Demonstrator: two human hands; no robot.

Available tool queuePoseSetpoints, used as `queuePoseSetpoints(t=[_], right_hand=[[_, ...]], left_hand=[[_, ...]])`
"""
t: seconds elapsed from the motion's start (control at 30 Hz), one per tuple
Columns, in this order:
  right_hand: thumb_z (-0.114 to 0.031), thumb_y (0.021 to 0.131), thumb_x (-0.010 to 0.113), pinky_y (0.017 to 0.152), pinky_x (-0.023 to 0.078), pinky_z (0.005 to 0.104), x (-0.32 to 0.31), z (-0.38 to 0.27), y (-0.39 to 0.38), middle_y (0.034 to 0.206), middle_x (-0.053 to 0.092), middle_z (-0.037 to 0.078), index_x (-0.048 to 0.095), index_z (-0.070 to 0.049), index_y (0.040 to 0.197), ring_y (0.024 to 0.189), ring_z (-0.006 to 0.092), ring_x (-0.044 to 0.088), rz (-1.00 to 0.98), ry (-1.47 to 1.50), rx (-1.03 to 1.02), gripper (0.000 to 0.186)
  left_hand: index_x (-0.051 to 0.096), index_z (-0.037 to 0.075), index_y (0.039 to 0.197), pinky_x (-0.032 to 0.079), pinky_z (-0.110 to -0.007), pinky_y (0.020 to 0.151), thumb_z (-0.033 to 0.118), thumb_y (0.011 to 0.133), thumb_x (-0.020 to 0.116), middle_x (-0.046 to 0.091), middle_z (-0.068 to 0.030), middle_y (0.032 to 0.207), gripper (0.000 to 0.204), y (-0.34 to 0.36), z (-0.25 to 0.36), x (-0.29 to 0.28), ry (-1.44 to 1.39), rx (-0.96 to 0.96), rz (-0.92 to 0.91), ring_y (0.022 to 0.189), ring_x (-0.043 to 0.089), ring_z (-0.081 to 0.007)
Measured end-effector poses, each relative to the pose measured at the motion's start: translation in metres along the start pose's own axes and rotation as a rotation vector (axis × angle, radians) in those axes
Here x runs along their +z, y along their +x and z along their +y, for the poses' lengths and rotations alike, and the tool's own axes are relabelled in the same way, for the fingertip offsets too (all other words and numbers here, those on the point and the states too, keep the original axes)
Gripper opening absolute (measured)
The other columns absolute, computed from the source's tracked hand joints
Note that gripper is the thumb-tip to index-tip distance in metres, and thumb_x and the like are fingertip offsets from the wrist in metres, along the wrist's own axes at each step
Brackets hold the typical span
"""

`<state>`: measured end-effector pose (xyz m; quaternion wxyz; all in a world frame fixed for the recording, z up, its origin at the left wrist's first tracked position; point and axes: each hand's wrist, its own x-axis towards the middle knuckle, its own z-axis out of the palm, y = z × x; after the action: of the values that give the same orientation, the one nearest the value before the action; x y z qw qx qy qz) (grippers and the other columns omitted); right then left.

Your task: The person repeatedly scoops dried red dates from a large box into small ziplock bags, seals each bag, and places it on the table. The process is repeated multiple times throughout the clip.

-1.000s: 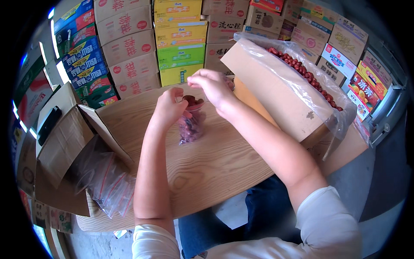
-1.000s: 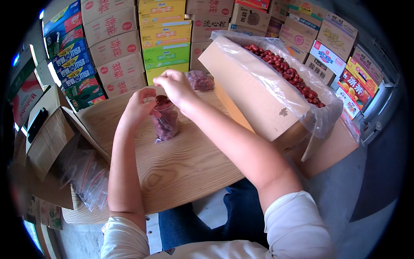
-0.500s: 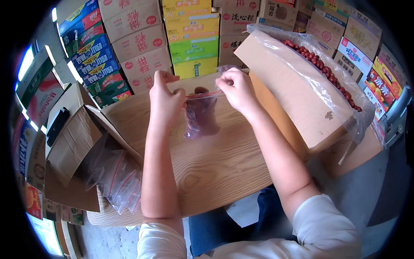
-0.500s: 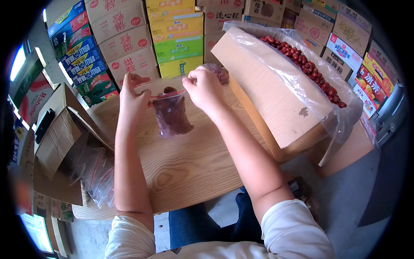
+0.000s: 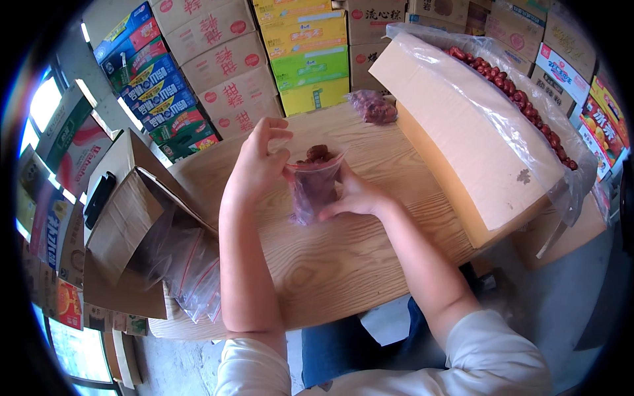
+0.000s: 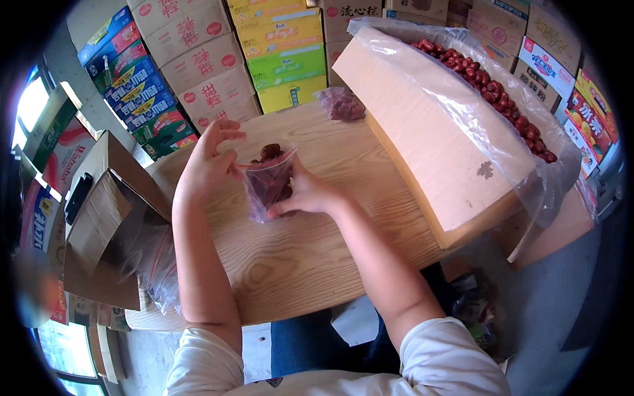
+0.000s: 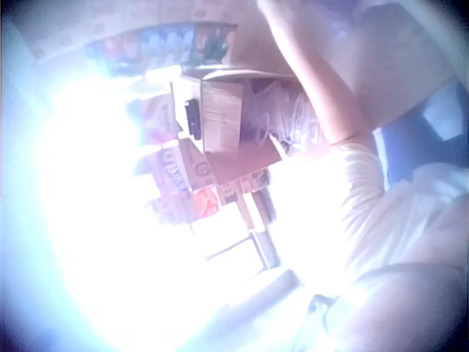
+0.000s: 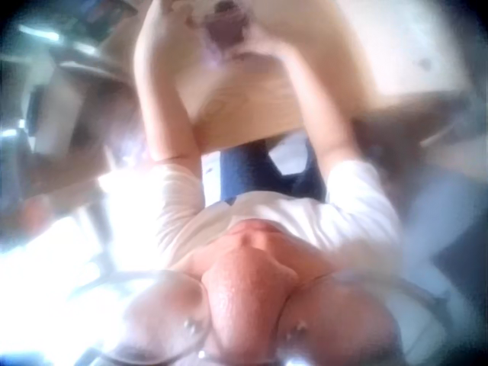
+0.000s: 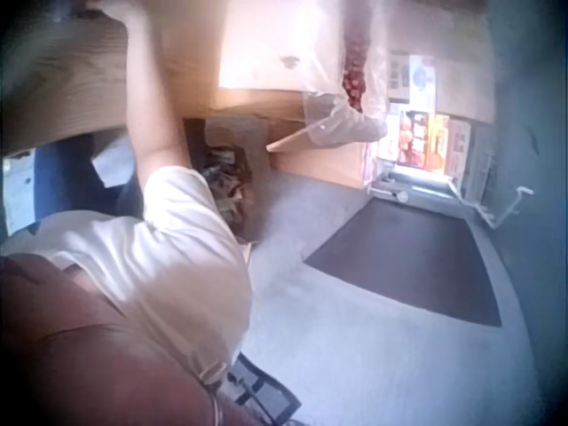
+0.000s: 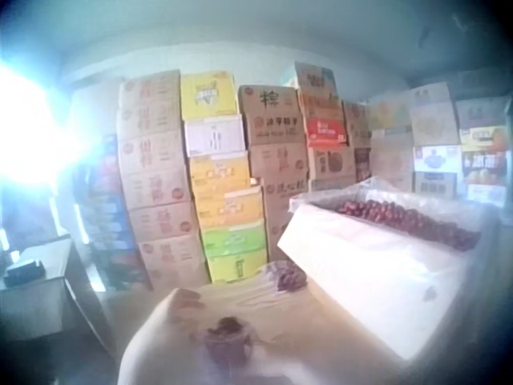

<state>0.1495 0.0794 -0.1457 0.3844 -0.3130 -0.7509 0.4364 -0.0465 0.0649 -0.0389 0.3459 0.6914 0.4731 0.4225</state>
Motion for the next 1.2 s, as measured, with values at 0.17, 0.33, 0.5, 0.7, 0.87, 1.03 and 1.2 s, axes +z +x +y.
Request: queuePoseSetpoints(t=[0.17, 0.33, 0.5, 0.7, 0.87, 1.03, 1.2], right_hand=[[-0.032, 0.050, 0.094, 0.107, 0.035, 0.0399, 0.008, 0.000, -0.001, 0.135, 0.046, 0.018, 0.027, -0.002, 0.139, 0.129, 0.0295, 0.043, 0.118, -0.007, 0.023, 0.116], [-0.028, 0.050, 0.094, 0.104, 0.038, 0.0381, -0.002, 0.003, 0.002, 0.128, 0.053, 0.014, 0.034, -0.002, 0.135, 0.121, 0.0252, 0.050, 0.307, 0.217, -0.102, 0.107], [-0.023, 0.055, 0.092, 0.095, 0.042, 0.0332, -0.021, -0.002, 0.001, 0.118, 0.059, 0.008, 0.047, -0.003, 0.127, 0.111, 0.0179, 0.054, 0.409, 0.258, -0.235, 0.087], [-0.027, 0.052, 0.094, 0.098, 0.043, 0.0353, -0.018, -0.013, -0.001, 0.122, 0.058, 0.008, 0.046, 0.000, 0.129, 0.115, 0.0191, 0.054, 0.262, 0.406, -0.240, 0.094], [-0.027, 0.052, 0.094, 0.098, 0.044, 0.0347, -0.006, -0.011, -0.002, 0.122, 0.057, 0.010, 0.044, 0.000, 0.131, 0.116, 0.0194, 0.053, 0.203, 0.356, -0.197, 0.098], [-0.015, 0.055, 0.093, 0.093, 0.047, 0.0345, 0.008, -0.007, -0.002, 0.124, 0.055, 0.011, 0.043, 0.000, 0.131, 0.117, 0.0198, 0.052, 0.156, 0.504, -0.281, 0.092], [-0.007, 0.058, 0.089, 0.094, 0.047, 0.0341, 0.007, 0.007, -0.001, 0.117, 0.060, 0.010, 0.051, 0.002, 0.122, 0.111, 0.0185, 0.056, 0.021, 0.355, -0.008, 0.076]], left_hand=[[0.045, 0.000, 0.122, 0.048, -0.025, 0.056, -0.009, 0.076, 0.044, 0.058, -0.0123, 0.118, 0.047, -0.001, 0.001, 0.002, 0.014, 0.074, 0.037, 0.062, 0.061, -0.0145], [0.046, -0.004, 0.119, 0.051, -0.032, 0.064, 0.011, 0.082, 0.065, 0.057, -0.0175, 0.118, 0.044, 0.000, 0.023, 0.010, -0.034, 0.039, 0.192, 0.067, 0.064, -0.0202], [0.037, -0.001, 0.132, 0.050, -0.037, 0.083, 0.044, 0.066, 0.085, 0.048, -0.0189, 0.130, 0.094, -0.011, -0.016, 0.027, -0.090, 0.100, 0.223, 0.109, 0.056, -0.0271], [0.037, 0.000, 0.134, 0.046, -0.037, 0.097, 0.018, 0.058, 0.092, 0.051, -0.0125, 0.129, 0.095, -0.038, -0.073, 0.065, -0.359, 0.105, -0.139, 0.117, 0.053, -0.0225], [0.041, 0.001, 0.132, 0.047, -0.034, 0.096, 0.008, 0.063, 0.087, 0.056, -0.0093, 0.123, 0.083, -0.043, -0.097, 0.065, -0.404, 0.026, -0.079, 0.113, 0.054, -0.0170], [0.047, -0.001, 0.125, 0.048, -0.032, 0.091, 0.006, 0.066, 0.085, 0.059, -0.0085, 0.118, 0.070, -0.044, -0.102, 0.058, -0.417, 0.012, 0.069, 0.106, 0.057, -0.0155], [0.053, -0.002, 0.117, 0.050, -0.031, 0.085, 0.007, 0.068, 0.084, 0.064, -0.0072, 0.106, 0.059, -0.047, -0.097, 0.049, -0.293, 0.067, 0.141, 0.097, 0.061, -0.0140]])
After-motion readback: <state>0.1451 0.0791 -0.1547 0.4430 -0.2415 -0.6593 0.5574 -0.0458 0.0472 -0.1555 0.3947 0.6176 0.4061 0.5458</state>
